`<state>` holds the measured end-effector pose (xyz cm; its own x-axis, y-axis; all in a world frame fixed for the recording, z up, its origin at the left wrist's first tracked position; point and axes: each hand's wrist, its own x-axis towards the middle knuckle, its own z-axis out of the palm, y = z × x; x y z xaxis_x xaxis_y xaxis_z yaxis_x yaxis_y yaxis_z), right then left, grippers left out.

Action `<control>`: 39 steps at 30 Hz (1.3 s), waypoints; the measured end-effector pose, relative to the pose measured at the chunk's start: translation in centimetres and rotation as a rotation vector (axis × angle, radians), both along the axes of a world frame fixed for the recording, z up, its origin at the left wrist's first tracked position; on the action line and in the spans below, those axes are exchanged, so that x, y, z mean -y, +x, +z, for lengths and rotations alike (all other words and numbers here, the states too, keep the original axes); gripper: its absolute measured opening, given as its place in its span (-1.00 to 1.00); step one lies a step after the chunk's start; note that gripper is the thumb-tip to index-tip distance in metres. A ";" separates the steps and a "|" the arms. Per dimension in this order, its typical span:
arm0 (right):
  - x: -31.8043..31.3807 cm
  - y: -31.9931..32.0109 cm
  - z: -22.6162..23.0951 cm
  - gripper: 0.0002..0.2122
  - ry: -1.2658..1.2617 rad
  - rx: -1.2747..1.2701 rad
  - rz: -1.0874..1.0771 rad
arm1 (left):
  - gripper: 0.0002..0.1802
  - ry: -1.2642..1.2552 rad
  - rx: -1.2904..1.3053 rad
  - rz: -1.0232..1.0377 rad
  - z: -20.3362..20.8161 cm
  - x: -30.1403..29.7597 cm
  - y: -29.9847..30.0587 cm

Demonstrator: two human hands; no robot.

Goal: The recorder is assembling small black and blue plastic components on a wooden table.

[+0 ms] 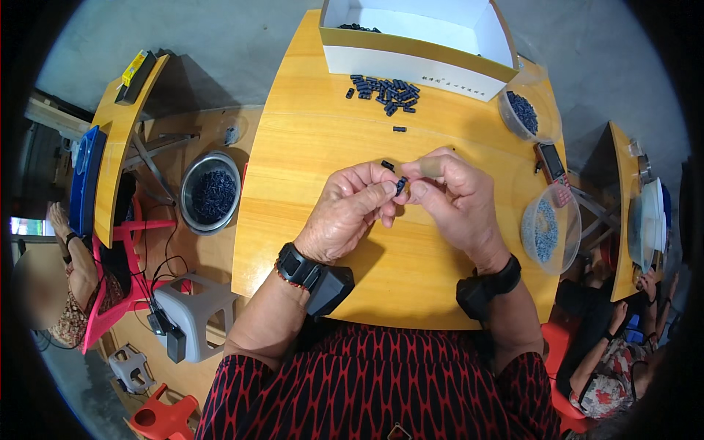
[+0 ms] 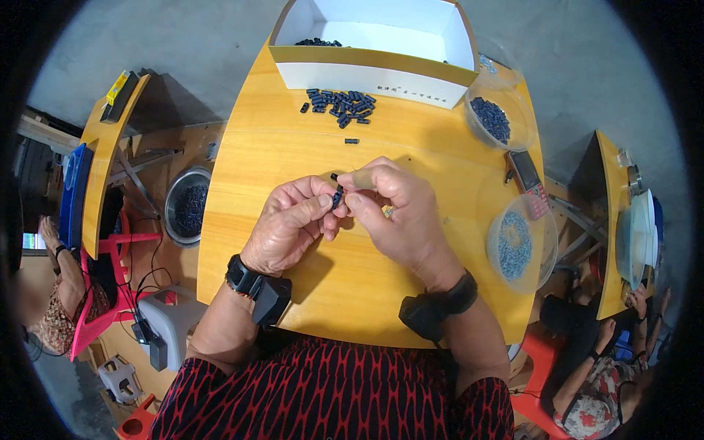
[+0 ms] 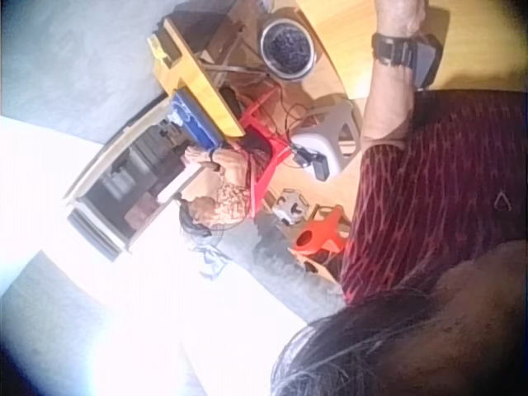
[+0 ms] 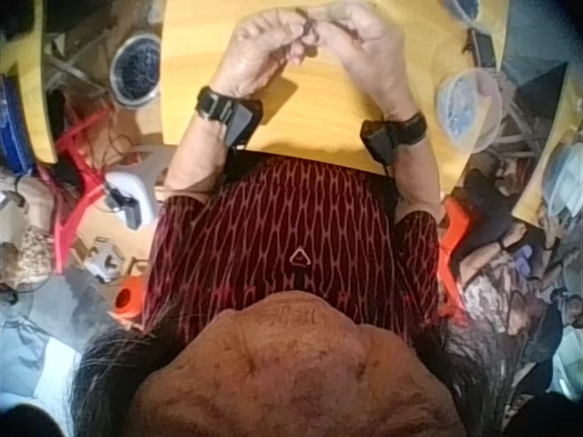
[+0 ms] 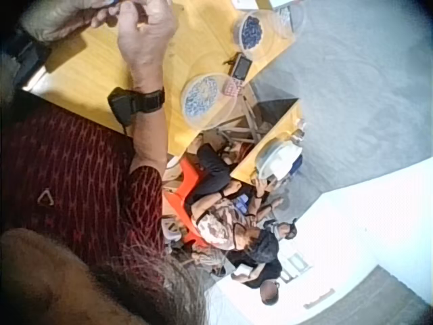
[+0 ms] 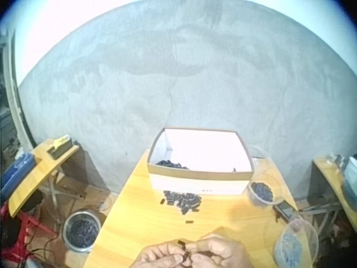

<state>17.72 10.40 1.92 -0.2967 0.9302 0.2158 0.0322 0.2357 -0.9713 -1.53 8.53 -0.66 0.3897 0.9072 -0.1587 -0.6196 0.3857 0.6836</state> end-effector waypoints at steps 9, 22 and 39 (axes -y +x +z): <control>-0.3 0.5 1.0 -0.95 -0.070 0.074 0.075 | -0.84 0.041 -0.021 -0.021 0.0 0.0 0.1; -0.2 0.5 0.2 -0.88 0.006 0.052 0.076 | -0.92 0.007 -0.019 -0.028 0.3 0.0 -0.1; -0.1 -0.1 0.5 -0.72 0.352 0.312 0.037 | -0.85 -0.029 0.039 -0.005 -0.2 -0.1 -0.2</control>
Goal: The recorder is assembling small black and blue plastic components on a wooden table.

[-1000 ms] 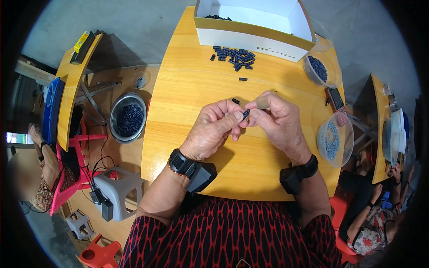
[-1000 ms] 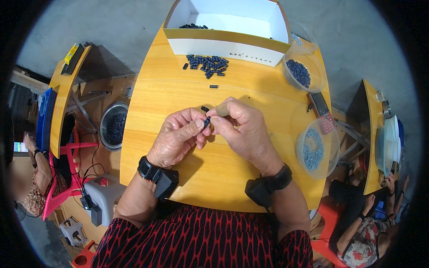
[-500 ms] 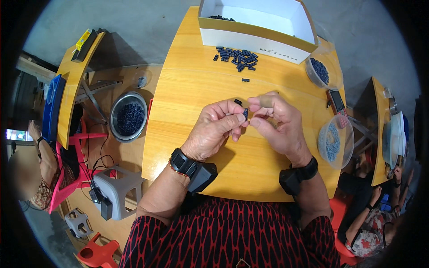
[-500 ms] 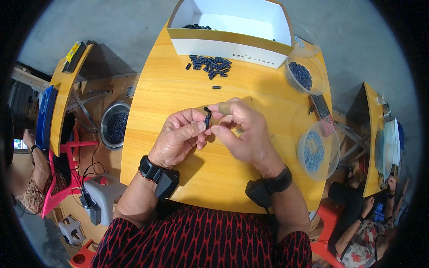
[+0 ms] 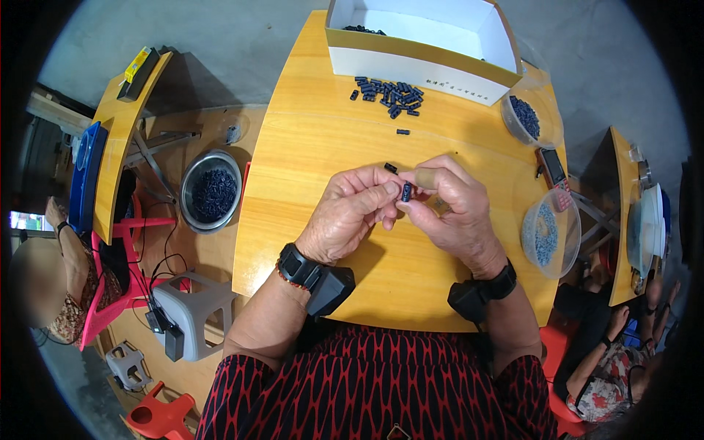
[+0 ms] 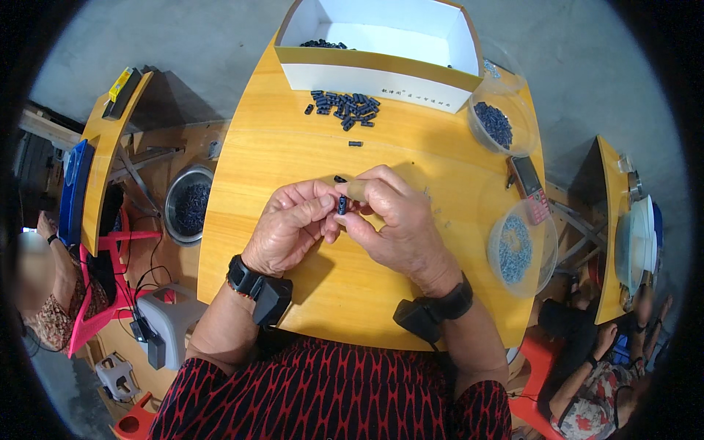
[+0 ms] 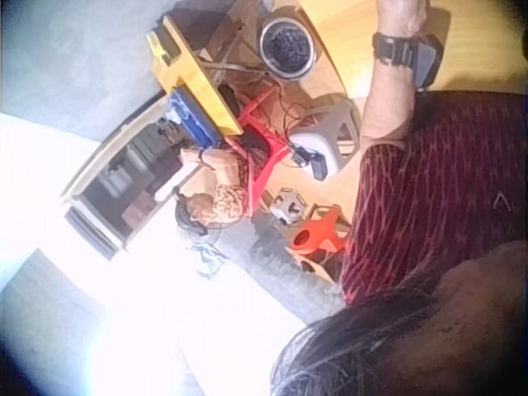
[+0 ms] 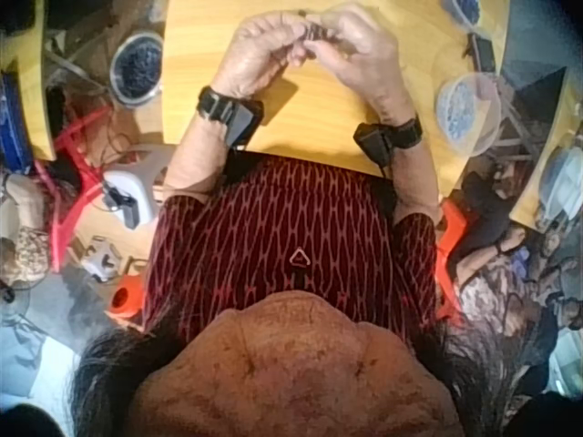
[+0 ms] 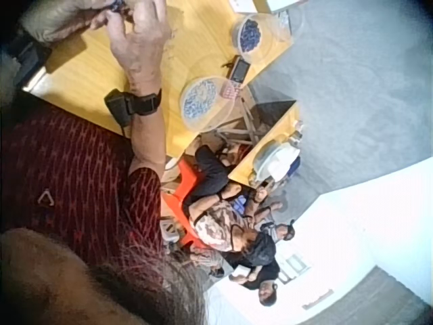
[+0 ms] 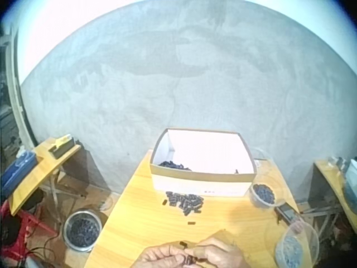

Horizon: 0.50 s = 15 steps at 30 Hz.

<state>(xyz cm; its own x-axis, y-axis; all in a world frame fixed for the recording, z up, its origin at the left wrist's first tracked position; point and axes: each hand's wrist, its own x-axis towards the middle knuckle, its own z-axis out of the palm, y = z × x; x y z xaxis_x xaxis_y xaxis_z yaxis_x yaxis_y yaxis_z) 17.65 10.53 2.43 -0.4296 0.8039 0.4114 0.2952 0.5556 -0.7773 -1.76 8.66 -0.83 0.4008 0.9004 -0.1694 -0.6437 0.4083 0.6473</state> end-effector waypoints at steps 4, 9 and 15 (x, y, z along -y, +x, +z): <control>0.1 0.0 0.1 -0.71 0.011 0.014 -0.001 | -0.89 0.067 -0.064 0.018 0.1 0.1 0.4; 0.4 -0.2 0.7 -0.71 -0.045 -0.037 -0.045 | -0.95 0.187 -0.164 0.125 0.1 0.2 0.3; -0.6 1.2 -0.5 -0.80 -0.294 -0.269 -0.337 | -0.94 0.247 -0.393 0.605 1.5 0.8 -0.4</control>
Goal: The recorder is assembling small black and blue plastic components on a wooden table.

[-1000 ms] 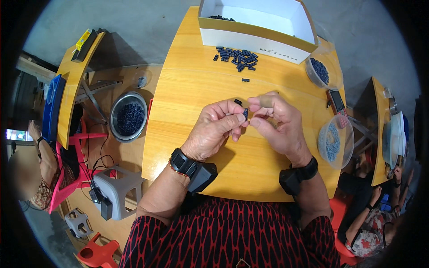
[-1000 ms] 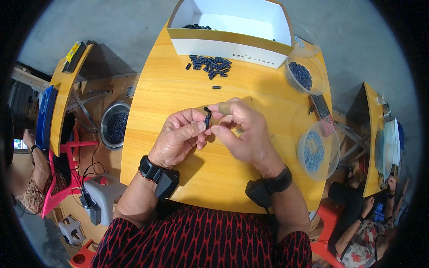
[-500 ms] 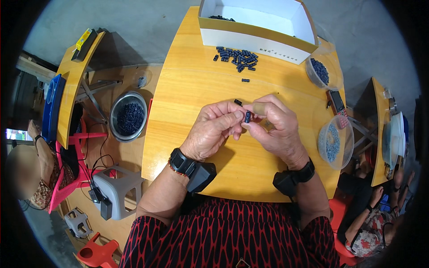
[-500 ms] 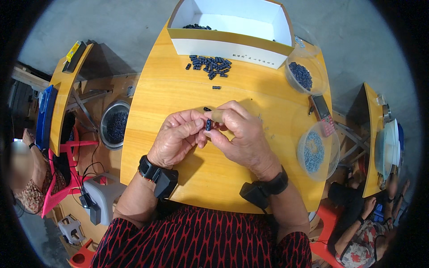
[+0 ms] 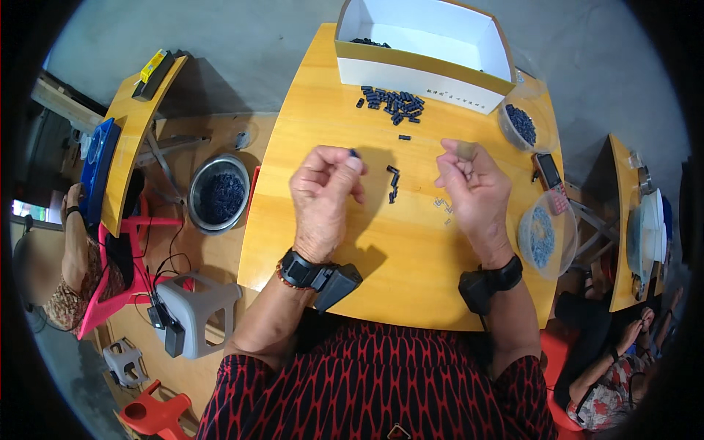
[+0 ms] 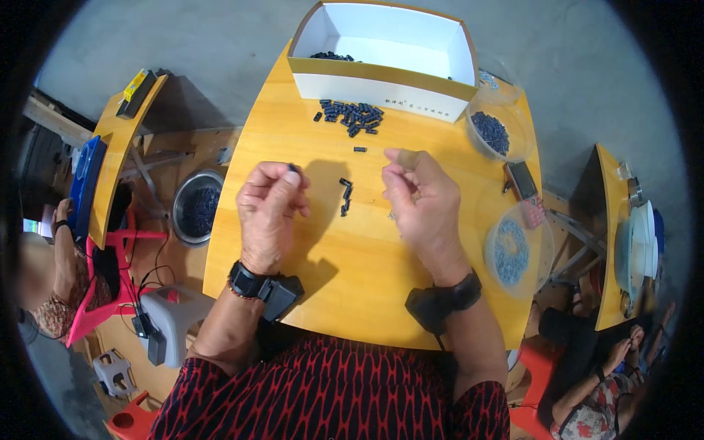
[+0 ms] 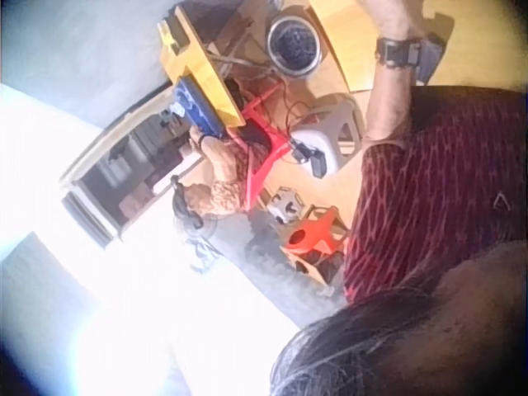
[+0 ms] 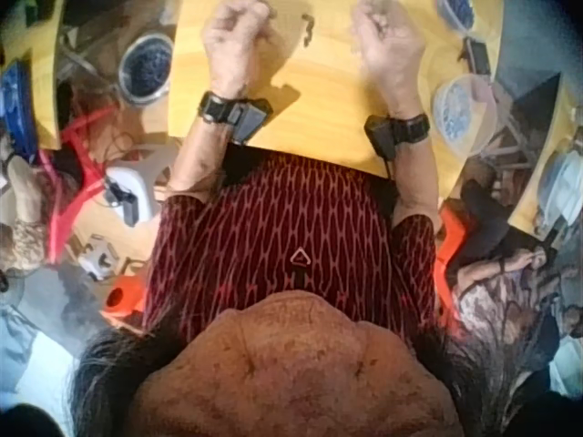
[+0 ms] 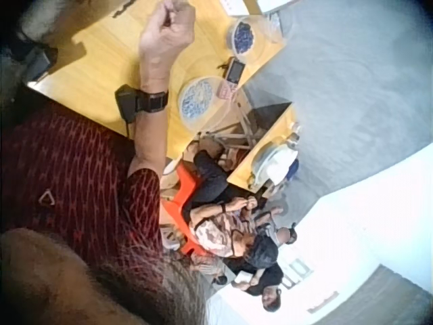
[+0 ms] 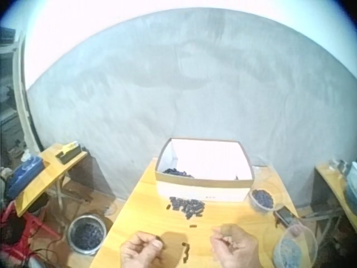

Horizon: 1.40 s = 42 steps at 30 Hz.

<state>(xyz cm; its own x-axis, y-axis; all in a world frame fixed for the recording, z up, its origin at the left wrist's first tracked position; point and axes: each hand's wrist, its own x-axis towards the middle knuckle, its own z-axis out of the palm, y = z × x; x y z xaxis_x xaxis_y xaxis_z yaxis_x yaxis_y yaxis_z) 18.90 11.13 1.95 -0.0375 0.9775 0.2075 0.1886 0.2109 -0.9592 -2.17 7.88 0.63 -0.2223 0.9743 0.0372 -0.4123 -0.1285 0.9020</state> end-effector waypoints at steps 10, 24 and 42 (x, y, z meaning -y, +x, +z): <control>0.7 -1.1 0.9 -0.90 0.252 0.498 0.408 | -0.89 0.014 -0.310 0.530 0.3 6.2 -10.8; 1.5 -1.9 -0.7 -0.95 0.314 0.655 0.374 | -0.70 -0.658 -0.266 0.159 -16.0 16.2 -20.5; -1.6 5.0 -0.5 -0.91 0.169 0.369 0.120 | -0.85 -0.034 -0.632 0.384 -1.1 7.2 -12.1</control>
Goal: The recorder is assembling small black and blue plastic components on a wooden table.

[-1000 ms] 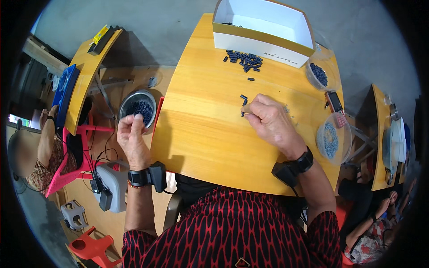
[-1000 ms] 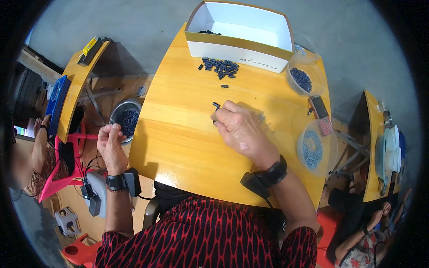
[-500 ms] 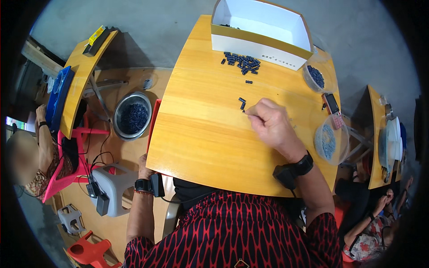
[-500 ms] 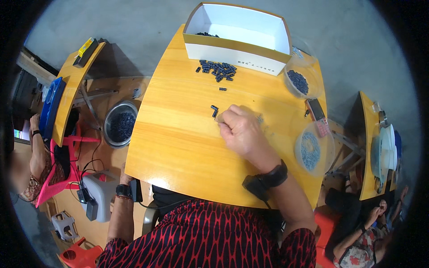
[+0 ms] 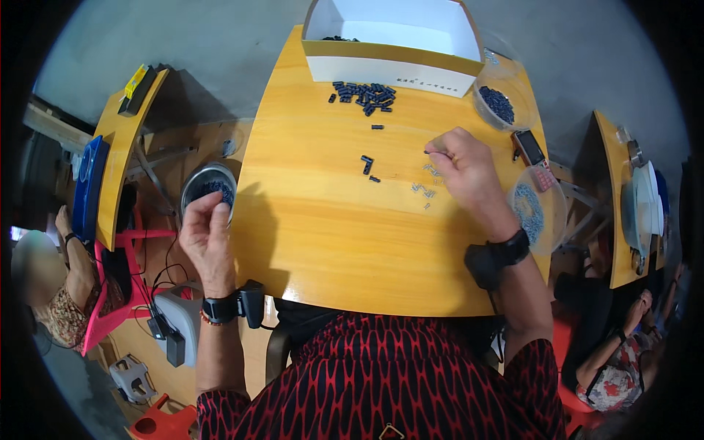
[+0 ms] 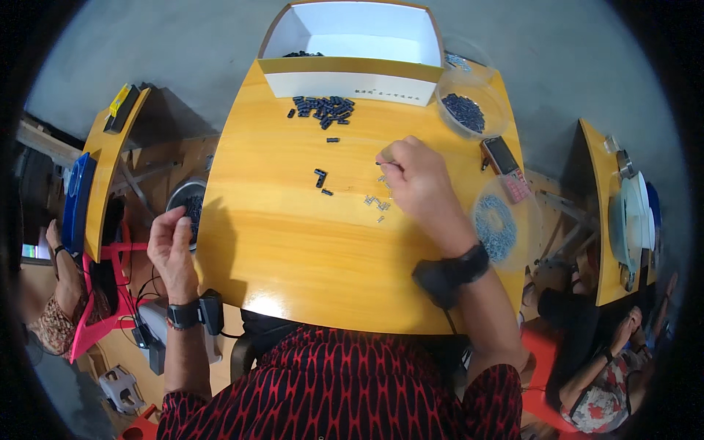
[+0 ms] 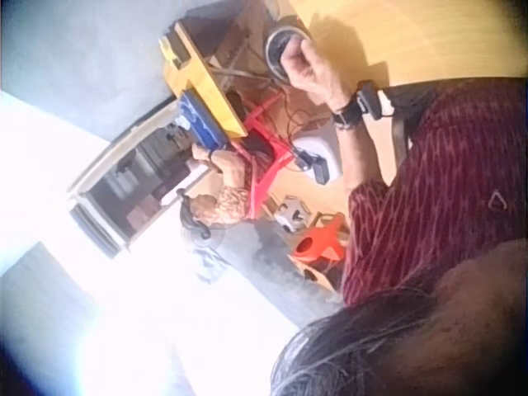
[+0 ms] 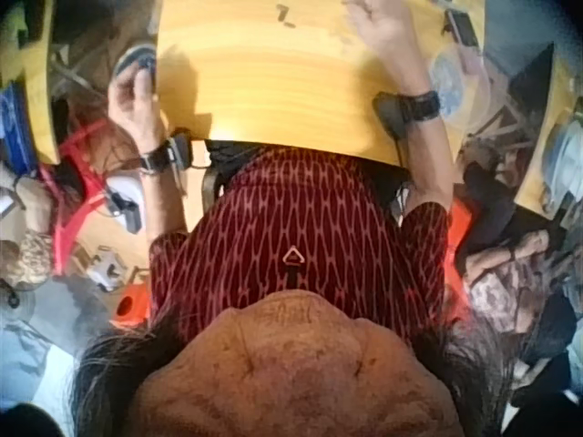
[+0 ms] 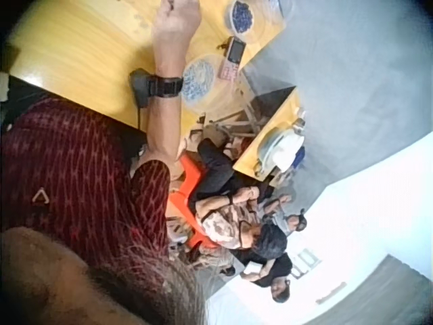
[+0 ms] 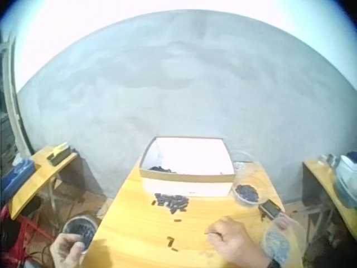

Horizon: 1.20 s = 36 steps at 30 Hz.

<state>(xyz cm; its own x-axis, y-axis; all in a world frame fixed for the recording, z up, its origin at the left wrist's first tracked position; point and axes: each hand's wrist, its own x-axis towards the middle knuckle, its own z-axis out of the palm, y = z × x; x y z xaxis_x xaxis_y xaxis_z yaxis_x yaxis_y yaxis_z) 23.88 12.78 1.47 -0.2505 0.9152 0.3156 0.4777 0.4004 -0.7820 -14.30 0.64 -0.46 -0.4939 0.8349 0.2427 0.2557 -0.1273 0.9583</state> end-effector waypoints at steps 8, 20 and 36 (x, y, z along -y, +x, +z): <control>0.1 -2.5 -0.5 -0.92 0.179 0.306 0.059 | -0.93 -0.142 -0.231 -0.391 0.6 -6.1 10.5; 1.5 -1.6 1.5 -0.92 0.023 0.235 0.103 | -0.90 -0.104 -0.675 -0.297 -0.1 -8.0 14.3; 2.7 -1.3 0.7 -0.91 0.187 0.425 0.214 | -0.92 -0.149 -0.702 -0.269 0.0 -7.8 15.3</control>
<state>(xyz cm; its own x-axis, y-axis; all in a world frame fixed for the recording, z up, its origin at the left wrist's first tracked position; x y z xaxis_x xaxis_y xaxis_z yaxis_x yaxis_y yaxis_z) 22.62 10.07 2.15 -0.5676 0.7672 0.2987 0.6302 0.6383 -0.4420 1.05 8.44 -0.42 -0.0407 0.9530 0.3003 0.7891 -0.1537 0.5947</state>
